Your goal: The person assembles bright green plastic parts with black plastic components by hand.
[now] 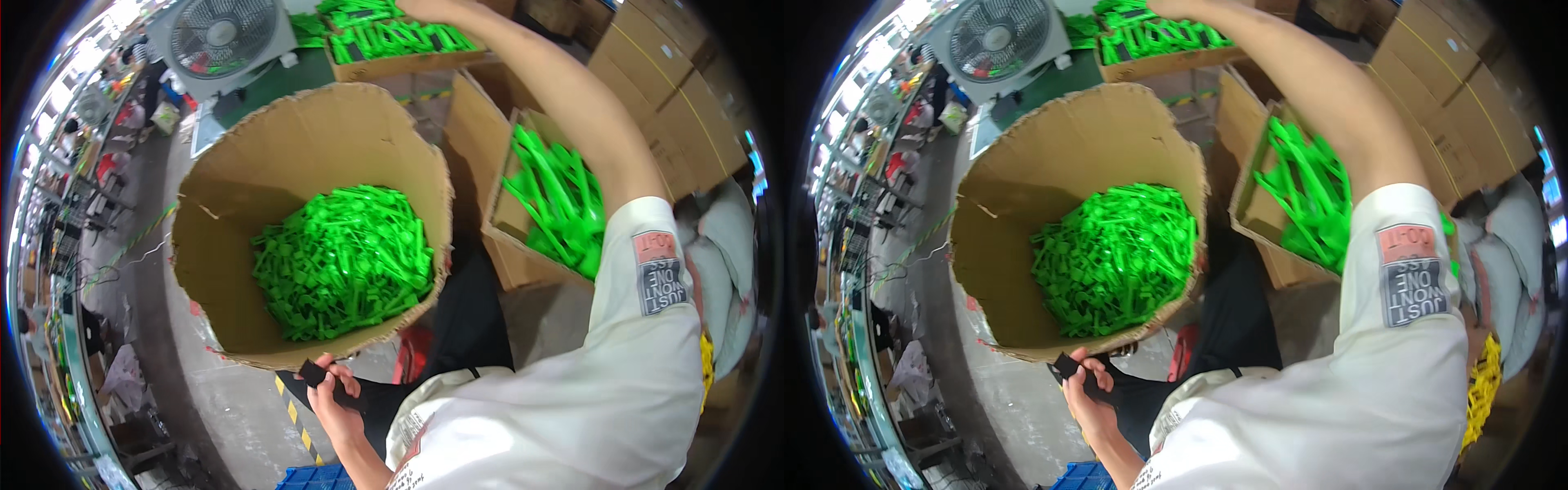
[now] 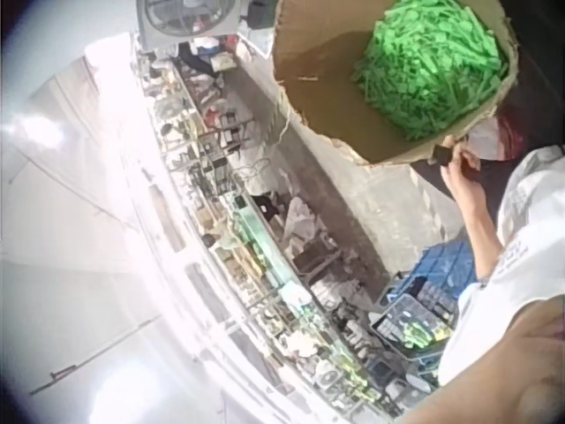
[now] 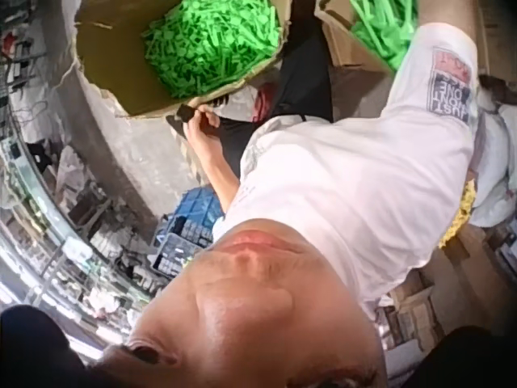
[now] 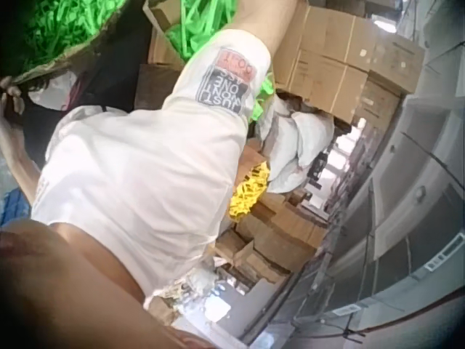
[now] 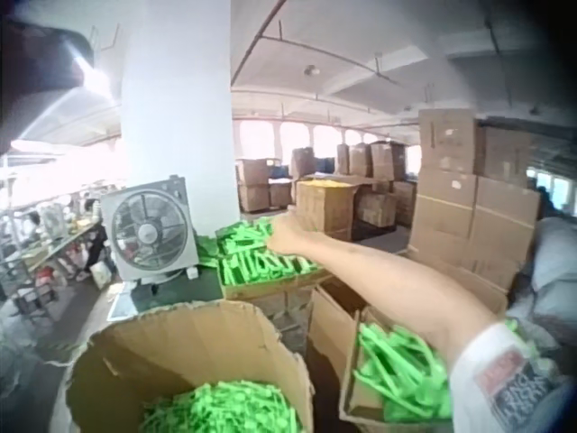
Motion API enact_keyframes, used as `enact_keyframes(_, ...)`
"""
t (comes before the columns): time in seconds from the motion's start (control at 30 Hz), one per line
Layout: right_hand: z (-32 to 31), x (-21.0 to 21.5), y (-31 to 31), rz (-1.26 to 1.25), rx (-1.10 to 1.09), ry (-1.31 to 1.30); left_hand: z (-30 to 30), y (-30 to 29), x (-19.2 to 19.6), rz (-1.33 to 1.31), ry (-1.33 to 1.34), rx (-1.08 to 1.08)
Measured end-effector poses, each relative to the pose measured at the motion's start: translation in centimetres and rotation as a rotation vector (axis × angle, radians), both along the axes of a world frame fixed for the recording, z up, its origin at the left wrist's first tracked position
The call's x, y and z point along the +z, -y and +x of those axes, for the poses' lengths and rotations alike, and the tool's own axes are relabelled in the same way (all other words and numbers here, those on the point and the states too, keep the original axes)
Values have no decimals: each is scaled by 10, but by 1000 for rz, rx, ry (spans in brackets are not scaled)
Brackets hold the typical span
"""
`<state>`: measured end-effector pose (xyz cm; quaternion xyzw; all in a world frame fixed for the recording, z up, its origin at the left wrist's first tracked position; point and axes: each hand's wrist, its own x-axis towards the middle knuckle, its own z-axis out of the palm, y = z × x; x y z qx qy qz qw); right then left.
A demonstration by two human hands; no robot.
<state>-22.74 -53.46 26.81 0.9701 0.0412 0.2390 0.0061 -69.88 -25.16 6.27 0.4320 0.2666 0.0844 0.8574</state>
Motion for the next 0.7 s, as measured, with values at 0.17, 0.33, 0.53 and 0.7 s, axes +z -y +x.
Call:
enact_keyframes(0.17,-146,41,67,-173,142,-6,4,34,-4,-73,5,-341)
enact_keyframes(0.33,-261,9,93,-242,25,-534,-5,61,3,-108,-62,-443)
enact_keyframes(0.53,-306,-76,134,-38,22,-475,-12,59,-3,1,-6,-505)
enact_keyframes(0.7,-297,-80,153,368,27,-359,-21,47,-2,57,-24,-376)
